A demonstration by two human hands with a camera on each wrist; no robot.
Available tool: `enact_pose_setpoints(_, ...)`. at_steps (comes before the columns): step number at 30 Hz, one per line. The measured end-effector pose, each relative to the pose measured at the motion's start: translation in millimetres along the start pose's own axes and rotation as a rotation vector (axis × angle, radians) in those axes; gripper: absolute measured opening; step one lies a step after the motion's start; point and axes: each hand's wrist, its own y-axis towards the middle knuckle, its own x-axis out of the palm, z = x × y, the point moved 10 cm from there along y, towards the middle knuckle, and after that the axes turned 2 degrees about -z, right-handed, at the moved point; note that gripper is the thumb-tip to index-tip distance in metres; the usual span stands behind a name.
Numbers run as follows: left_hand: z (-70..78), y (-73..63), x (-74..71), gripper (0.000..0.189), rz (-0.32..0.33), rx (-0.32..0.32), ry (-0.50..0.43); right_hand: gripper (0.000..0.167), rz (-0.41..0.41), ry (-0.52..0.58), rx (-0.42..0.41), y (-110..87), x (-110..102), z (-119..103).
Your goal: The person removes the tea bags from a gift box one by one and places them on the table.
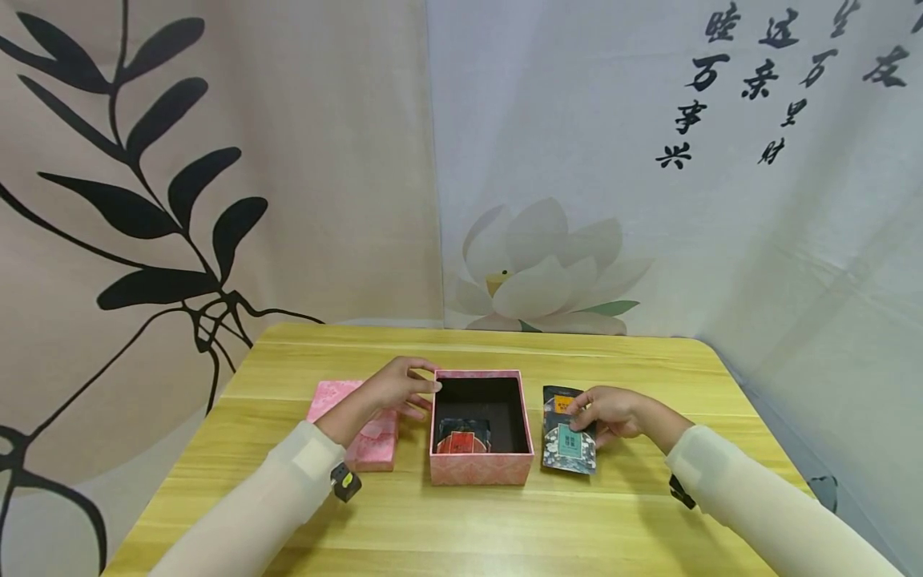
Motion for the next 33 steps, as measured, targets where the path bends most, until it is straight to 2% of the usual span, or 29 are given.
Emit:
enact_pose_setpoints(7, 0.9, -1.1, 0.2, 0.043, 0.007, -0.003, 0.000, 0.017, -0.026, 0.015, 0.003, -0.9, -1.6, 11.8)
enact_pose_setpoints(24, 1.4, -0.8, 1.0, 0.044, 0.007, -0.008, -0.003, 0.024, -0.063, -0.058, -0.016, -3.3, -4.3, 13.7)
enact_pose_setpoints(33, 0.9, -0.7, 0.7, 0.045, 0.005, -0.008, -0.007, 0.017, 0.031, -0.077, -0.019, -2.9, -9.5, 9.9)
